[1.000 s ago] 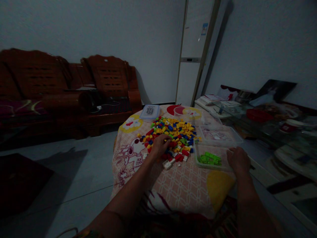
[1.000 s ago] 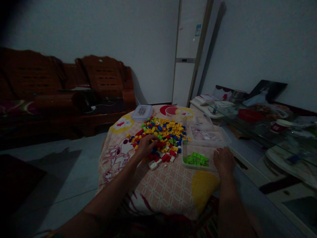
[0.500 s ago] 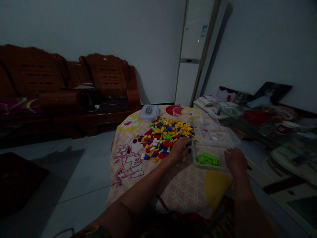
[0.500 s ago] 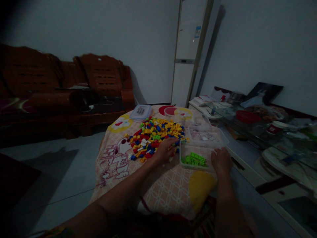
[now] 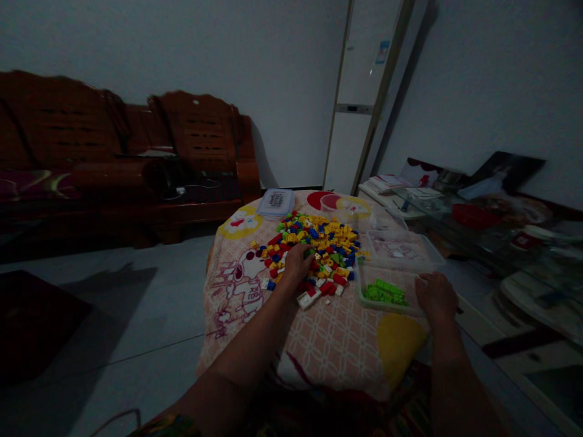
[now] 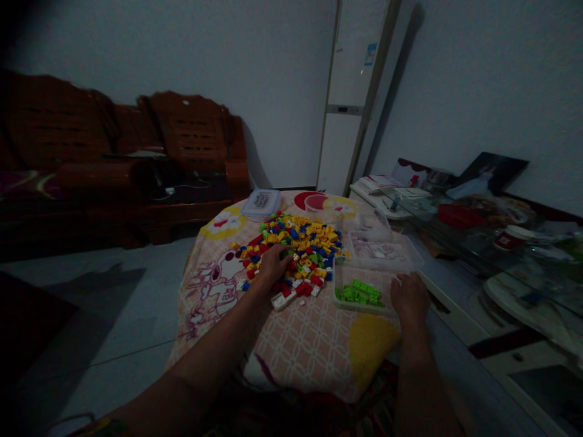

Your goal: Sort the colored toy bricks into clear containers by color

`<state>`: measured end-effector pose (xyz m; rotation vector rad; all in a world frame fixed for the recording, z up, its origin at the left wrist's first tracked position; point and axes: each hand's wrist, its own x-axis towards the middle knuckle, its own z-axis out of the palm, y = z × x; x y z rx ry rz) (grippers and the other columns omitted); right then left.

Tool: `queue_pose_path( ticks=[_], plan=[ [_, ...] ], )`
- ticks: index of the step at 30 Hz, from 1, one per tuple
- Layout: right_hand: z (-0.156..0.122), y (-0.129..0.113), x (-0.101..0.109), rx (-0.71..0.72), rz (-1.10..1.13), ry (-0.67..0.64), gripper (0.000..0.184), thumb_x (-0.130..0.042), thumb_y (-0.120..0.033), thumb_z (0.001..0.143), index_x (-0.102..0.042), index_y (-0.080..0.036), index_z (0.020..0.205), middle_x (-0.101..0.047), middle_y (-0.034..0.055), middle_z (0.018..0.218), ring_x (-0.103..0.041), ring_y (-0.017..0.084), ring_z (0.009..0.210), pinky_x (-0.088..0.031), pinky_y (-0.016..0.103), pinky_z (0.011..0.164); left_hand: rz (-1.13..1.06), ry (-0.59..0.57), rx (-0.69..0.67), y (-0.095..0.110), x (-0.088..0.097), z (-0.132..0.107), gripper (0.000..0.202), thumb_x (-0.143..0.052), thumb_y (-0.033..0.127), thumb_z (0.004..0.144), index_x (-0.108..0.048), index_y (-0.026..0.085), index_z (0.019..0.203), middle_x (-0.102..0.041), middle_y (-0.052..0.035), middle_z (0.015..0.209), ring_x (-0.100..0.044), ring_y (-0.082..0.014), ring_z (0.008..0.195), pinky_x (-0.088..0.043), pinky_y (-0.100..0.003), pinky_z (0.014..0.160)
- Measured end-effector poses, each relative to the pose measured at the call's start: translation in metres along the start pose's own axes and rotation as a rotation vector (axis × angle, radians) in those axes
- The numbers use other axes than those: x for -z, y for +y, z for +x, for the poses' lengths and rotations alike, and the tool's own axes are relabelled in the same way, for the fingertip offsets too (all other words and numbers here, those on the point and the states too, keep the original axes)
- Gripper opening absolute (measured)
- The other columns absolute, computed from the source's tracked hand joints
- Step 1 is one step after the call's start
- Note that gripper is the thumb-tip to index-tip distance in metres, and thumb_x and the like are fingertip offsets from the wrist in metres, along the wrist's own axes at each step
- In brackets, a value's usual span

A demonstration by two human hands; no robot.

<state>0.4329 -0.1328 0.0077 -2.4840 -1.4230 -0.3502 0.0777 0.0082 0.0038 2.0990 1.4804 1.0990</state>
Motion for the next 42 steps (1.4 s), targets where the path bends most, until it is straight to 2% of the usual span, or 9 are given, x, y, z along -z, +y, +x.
queue_pose_path(
  ticks=[3,8,13,17,24,28,32,35,42],
  plan=[
    [0.0,-0.003,0.004,-0.008,-0.009,-0.024,0.047,-0.037,-0.034,0.095,-0.072,-0.009,0.115,-0.061,0.0209,0.125,-0.061,0.03,0.107,-0.047,0.041,0.091,-0.078,0.042,0.036,0.001,0.004,-0.001,0.026,-0.061,0.019,0.086,-0.071,0.017,0.109,-0.073,-0.0089,0.112,-0.067,-0.0229,0.104,-0.05,-0.038,0.098],
    [-0.001,-0.006,0.008,-0.042,-0.008,-0.044,0.045,-0.039,-0.034,0.095,-0.073,-0.011,0.114,-0.062,0.0197,0.123,-0.062,0.03,0.104,-0.049,0.041,0.088,-0.18,0.123,0.014,0.007,0.01,-0.003,0.029,-0.052,0.02,0.09,-0.068,0.015,0.114,-0.073,-0.0088,0.112,-0.067,-0.021,0.101,-0.05,-0.036,0.096],
    [-0.001,-0.007,0.007,-0.037,-0.017,-0.03,0.043,-0.04,-0.033,0.095,-0.074,-0.013,0.113,-0.063,0.018,0.121,-0.062,0.028,0.101,-0.049,0.04,0.087,-0.244,0.135,-0.026,0.02,0.009,-0.008,0.026,-0.053,0.027,0.092,-0.069,0.016,0.11,-0.074,-0.0075,0.107,-0.068,-0.0193,0.094,-0.052,-0.032,0.09],
    [-0.002,-0.006,0.007,-0.036,-0.024,-0.019,0.042,-0.04,-0.033,0.095,-0.073,-0.013,0.113,-0.063,0.0169,0.119,-0.061,0.027,0.102,-0.047,0.037,0.086,-0.284,0.055,-0.091,0.037,0.001,-0.016,0.024,-0.056,0.028,0.092,-0.07,0.018,0.108,-0.074,-0.0069,0.105,-0.068,-0.0185,0.09,-0.054,-0.031,0.086],
    [-0.002,-0.008,0.01,-0.028,-0.026,-0.011,0.041,-0.041,-0.032,0.096,-0.073,-0.012,0.112,-0.063,0.0161,0.118,-0.06,0.025,0.104,-0.045,0.033,0.088,-0.37,-0.195,-0.318,0.07,-0.023,-0.034,0.032,-0.059,0.02,0.089,-0.069,0.021,0.119,-0.071,-0.0088,0.117,-0.067,-0.0207,0.105,-0.055,-0.035,0.093],
    [-0.002,-0.009,0.009,-0.039,-0.019,-0.02,0.04,-0.042,-0.032,0.095,-0.072,-0.012,0.113,-0.063,0.0158,0.118,-0.06,0.025,0.103,-0.045,0.033,0.089,-0.448,-0.296,-0.476,0.085,-0.039,-0.047,0.047,-0.051,0.017,0.091,-0.057,0.022,0.138,-0.067,-0.0118,0.126,-0.065,-0.0213,0.113,-0.053,-0.038,0.098],
    [-0.003,-0.007,0.008,-0.013,-0.017,0.01,0.042,-0.04,-0.034,0.096,-0.072,-0.012,0.113,-0.063,0.0159,0.118,-0.059,0.025,0.105,-0.045,0.034,0.09,-0.467,-0.294,-0.575,0.088,-0.047,-0.051,0.056,-0.046,0.015,0.092,-0.046,0.023,0.147,-0.055,-0.0134,0.145,-0.053,-0.0226,0.133,-0.05,-0.04,0.106],
    [-0.003,-0.007,0.008,-0.019,-0.01,0.02,0.043,-0.04,-0.034,0.096,-0.072,-0.012,0.113,-0.062,0.0167,0.123,-0.059,0.026,0.107,-0.045,0.034,0.09,-0.374,-0.238,-0.534,0.078,-0.044,-0.043,0.052,-0.049,0.014,0.09,-0.054,0.023,0.14,-0.059,-0.0122,0.141,-0.053,-0.0237,0.132,-0.045,-0.045,0.111],
    [-0.003,-0.009,0.01,-0.019,-0.021,0.009,0.044,-0.039,-0.034,0.096,-0.073,-0.011,0.113,-0.063,0.0171,0.122,-0.061,0.026,0.103,-0.046,0.036,0.088,-0.05,-0.051,-0.17,0.035,-0.026,-0.009,0.042,-0.056,0.008,0.081,-0.067,0.02,0.12,-0.067,-0.0116,0.125,-0.06,-0.0263,0.118,-0.047,-0.046,0.107]
  ],
)
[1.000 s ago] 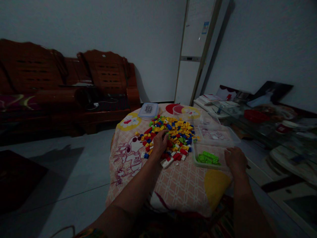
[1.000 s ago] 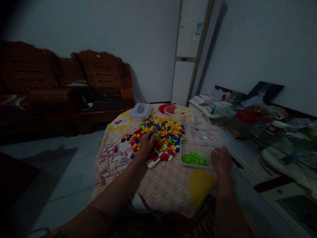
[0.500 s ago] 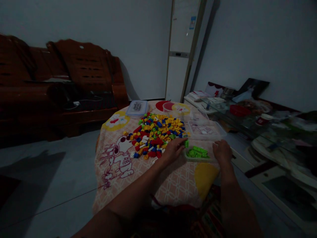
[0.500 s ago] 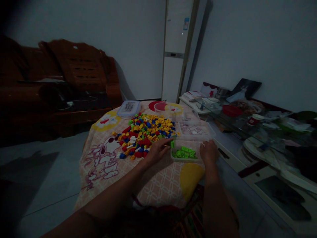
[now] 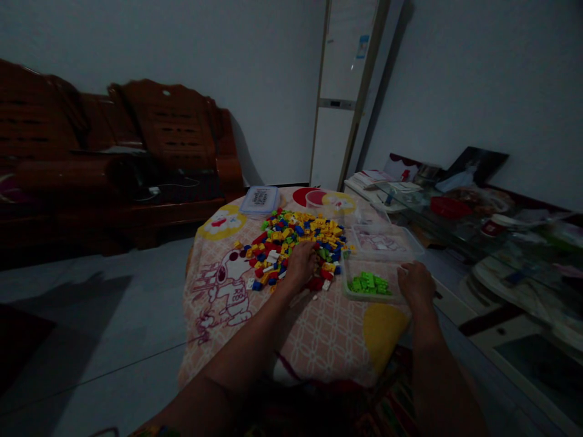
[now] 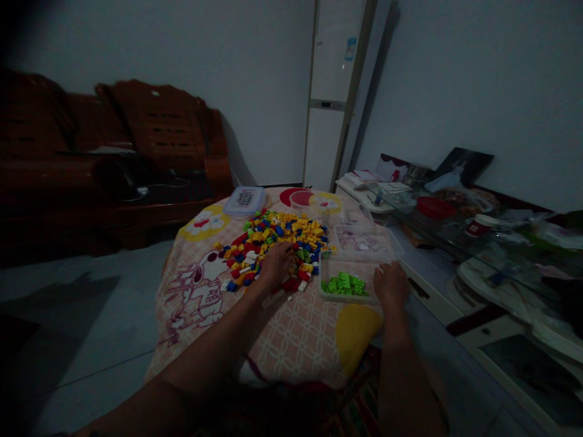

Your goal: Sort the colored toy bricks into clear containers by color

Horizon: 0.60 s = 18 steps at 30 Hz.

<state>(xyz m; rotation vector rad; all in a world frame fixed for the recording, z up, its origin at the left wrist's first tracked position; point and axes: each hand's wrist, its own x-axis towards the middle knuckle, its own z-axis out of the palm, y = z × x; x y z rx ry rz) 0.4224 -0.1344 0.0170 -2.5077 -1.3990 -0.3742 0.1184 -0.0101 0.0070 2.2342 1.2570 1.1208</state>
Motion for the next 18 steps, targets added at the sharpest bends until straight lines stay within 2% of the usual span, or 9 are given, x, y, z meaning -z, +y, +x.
queue_pose_path(
  ticks=[5,10,15,18],
  plan=[
    [0.002,0.004,-0.005,0.005,0.028,0.004,0.044,-0.04,-0.034,0.095,-0.073,-0.011,0.112,-0.063,0.0179,0.122,-0.06,0.027,0.104,-0.046,0.036,0.088,0.15,-0.029,0.114,-0.027,0.02,0.005,0.038,-0.06,0.009,0.076,-0.071,0.019,0.111,-0.068,-0.0112,0.12,-0.061,-0.0281,0.115,-0.048,-0.043,0.103],
    [0.002,0.005,-0.007,0.0,0.023,0.02,0.042,-0.044,-0.034,0.093,-0.073,-0.012,0.115,-0.062,0.018,0.125,-0.06,0.026,0.105,-0.045,0.036,0.09,0.181,0.087,0.181,-0.045,0.038,0.005,0.037,-0.057,0.007,0.075,-0.072,0.02,0.106,-0.07,-0.0095,0.116,-0.062,-0.0271,0.113,-0.048,-0.041,0.101],
    [0.002,0.005,-0.006,0.006,0.008,0.003,0.043,-0.041,-0.033,0.095,-0.073,-0.011,0.114,-0.062,0.0188,0.123,-0.06,0.026,0.105,-0.046,0.036,0.09,0.148,0.168,0.231,-0.054,0.05,0.005,0.035,-0.052,0.008,0.079,-0.073,0.016,0.107,-0.072,-0.01,0.113,-0.065,-0.0242,0.109,-0.049,-0.037,0.099],
    [0.003,0.005,-0.006,-0.002,-0.007,-0.013,0.042,-0.042,-0.033,0.095,-0.073,-0.012,0.113,-0.063,0.0177,0.122,-0.061,0.026,0.104,-0.046,0.035,0.088,0.215,0.137,0.261,-0.052,0.052,0.005,0.032,-0.051,0.012,0.082,-0.074,0.017,0.103,-0.074,-0.0078,0.109,-0.066,-0.0224,0.103,-0.05,-0.034,0.095]
  ],
)
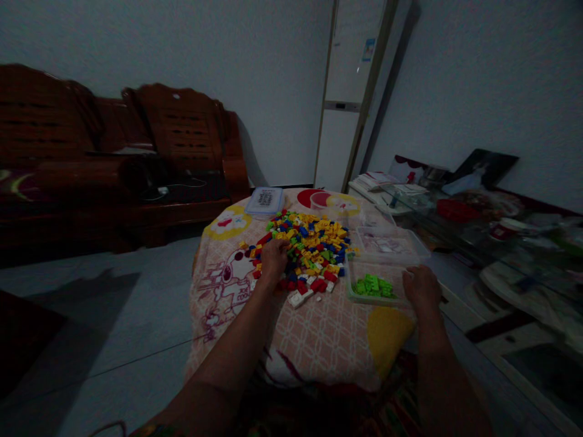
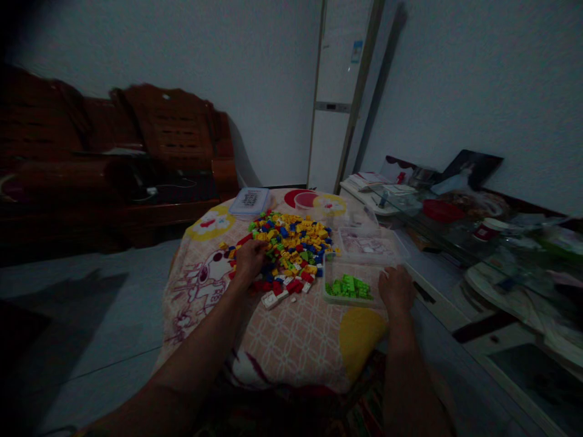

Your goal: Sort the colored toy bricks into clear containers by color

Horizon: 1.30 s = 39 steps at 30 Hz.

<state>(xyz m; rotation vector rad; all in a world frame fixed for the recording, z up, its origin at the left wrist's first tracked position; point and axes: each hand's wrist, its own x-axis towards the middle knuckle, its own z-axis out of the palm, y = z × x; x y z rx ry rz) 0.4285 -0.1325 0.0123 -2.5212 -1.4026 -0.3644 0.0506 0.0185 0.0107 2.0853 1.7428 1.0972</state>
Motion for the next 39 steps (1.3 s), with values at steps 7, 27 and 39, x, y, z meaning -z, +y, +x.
queue_pose_path(
  ticks=[7,27,39],
  plan=[
    [-0.002,-0.002,0.002,0.002,-0.015,0.016,0.042,-0.041,-0.033,0.096,-0.073,-0.012,0.113,-0.063,0.0168,0.123,-0.061,0.026,0.105,-0.046,0.035,0.087,0.351,-0.195,-0.08,0.019,0.005,-0.005,0.031,-0.056,0.02,0.081,-0.075,0.022,0.107,-0.073,-0.0091,0.108,-0.064,-0.0273,0.106,-0.048,-0.037,0.09],
    [-0.003,-0.005,0.005,-0.011,0.024,0.012,0.039,-0.044,-0.031,0.096,-0.073,-0.011,0.112,-0.063,0.0173,0.12,-0.06,0.027,0.105,-0.046,0.036,0.089,0.082,-0.036,-0.095,0.026,-0.005,-0.013,0.021,-0.054,0.019,0.088,-0.069,0.018,0.101,-0.071,-0.0097,0.108,-0.062,-0.0256,0.106,-0.046,-0.039,0.095],
    [-0.001,0.001,-0.002,0.025,-0.003,0.035,0.042,-0.041,-0.033,0.096,-0.072,-0.01,0.113,-0.062,0.0188,0.125,-0.06,0.027,0.108,-0.045,0.036,0.09,-0.498,-0.31,-0.63,0.114,-0.048,-0.074,0.026,-0.051,0.015,0.09,-0.066,0.017,0.112,-0.071,-0.0094,0.106,-0.066,-0.0185,0.098,-0.053,-0.032,0.09]
  ],
)
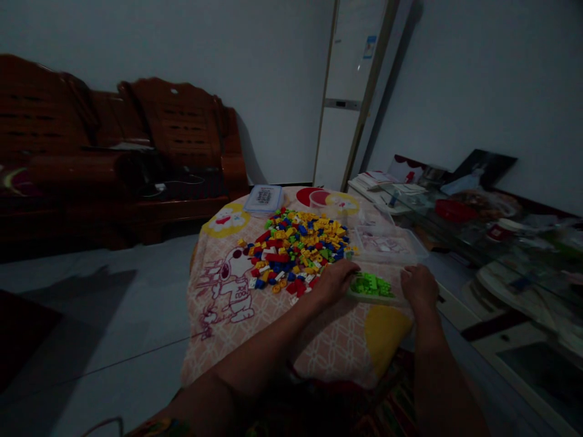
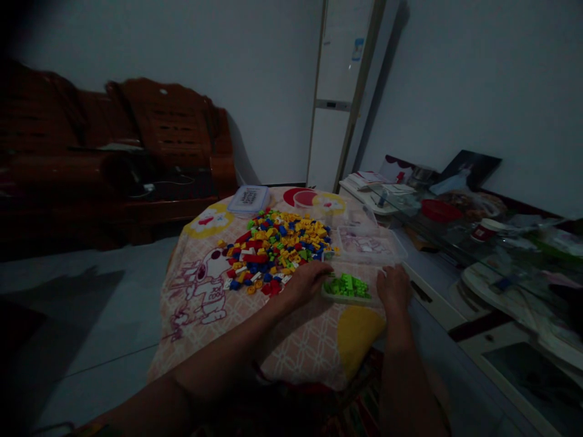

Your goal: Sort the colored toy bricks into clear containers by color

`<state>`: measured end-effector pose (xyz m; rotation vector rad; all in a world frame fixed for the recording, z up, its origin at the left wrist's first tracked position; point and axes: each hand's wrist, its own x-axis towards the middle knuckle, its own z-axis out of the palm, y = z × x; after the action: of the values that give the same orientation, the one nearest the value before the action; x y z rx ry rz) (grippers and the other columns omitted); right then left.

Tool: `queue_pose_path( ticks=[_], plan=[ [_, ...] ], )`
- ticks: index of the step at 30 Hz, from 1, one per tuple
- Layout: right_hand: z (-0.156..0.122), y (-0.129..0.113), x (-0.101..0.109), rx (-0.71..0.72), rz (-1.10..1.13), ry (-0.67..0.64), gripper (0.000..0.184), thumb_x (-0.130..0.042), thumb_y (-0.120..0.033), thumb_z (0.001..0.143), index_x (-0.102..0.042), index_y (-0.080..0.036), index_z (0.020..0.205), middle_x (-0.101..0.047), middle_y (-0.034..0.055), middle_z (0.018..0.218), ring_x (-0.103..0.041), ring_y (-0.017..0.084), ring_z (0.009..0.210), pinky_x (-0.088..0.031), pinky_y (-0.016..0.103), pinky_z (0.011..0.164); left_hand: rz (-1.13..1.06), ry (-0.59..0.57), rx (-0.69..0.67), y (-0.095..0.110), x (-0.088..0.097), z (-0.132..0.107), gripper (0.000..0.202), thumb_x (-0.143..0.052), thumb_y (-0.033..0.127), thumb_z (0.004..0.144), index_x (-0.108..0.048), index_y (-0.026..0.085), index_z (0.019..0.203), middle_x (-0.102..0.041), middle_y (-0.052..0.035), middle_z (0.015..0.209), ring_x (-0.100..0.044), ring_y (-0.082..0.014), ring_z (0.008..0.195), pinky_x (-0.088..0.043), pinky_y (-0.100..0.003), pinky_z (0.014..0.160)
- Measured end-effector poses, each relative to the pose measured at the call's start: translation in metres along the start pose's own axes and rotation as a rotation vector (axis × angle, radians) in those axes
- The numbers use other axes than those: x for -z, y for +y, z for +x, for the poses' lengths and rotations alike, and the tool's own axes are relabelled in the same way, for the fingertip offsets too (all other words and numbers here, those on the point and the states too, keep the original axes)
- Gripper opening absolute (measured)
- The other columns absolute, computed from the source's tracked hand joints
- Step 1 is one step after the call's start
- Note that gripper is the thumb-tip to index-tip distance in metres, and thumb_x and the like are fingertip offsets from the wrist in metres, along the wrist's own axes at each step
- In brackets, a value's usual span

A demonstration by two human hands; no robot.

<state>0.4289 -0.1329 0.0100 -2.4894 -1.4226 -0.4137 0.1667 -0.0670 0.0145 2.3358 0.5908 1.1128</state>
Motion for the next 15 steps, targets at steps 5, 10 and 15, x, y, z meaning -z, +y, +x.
queue_pose_path(
  ticks=[5,10,15],
  plan=[
    [0.0,-0.001,0.003,-0.013,0.005,-0.013,0.042,-0.041,-0.033,0.096,-0.073,-0.012,0.112,-0.063,0.018,0.121,-0.06,0.026,0.104,-0.046,0.036,0.088,0.015,0.023,-0.002,-0.01,0.011,0.002,0.043,-0.052,0.011,0.087,-0.06,0.019,0.129,-0.066,-0.012,0.127,-0.064,-0.0201,0.11,-0.052,-0.036,0.097],
    [0.0,-0.002,0.004,-0.029,0.01,-0.033,0.042,-0.041,-0.033,0.096,-0.073,-0.011,0.113,-0.062,0.0173,0.121,-0.061,0.026,0.102,-0.046,0.036,0.085,0.377,0.116,0.414,-0.043,0.07,0.0,0.029,-0.055,0.014,0.086,-0.071,0.02,0.109,-0.072,-0.0088,0.113,-0.065,-0.0222,0.106,-0.05,-0.037,0.098],
    [0.0,-0.002,0.004,-0.021,-0.006,-0.027,0.042,-0.041,-0.033,0.096,-0.073,-0.011,0.113,-0.063,0.0176,0.121,-0.061,0.027,0.102,-0.046,0.036,0.085,0.663,0.016,0.712,-0.063,0.106,-0.012,0.024,-0.057,0.022,0.085,-0.075,0.022,0.102,-0.074,-0.0071,0.102,-0.066,-0.0244,0.101,-0.05,-0.034,0.089]
  ],
)
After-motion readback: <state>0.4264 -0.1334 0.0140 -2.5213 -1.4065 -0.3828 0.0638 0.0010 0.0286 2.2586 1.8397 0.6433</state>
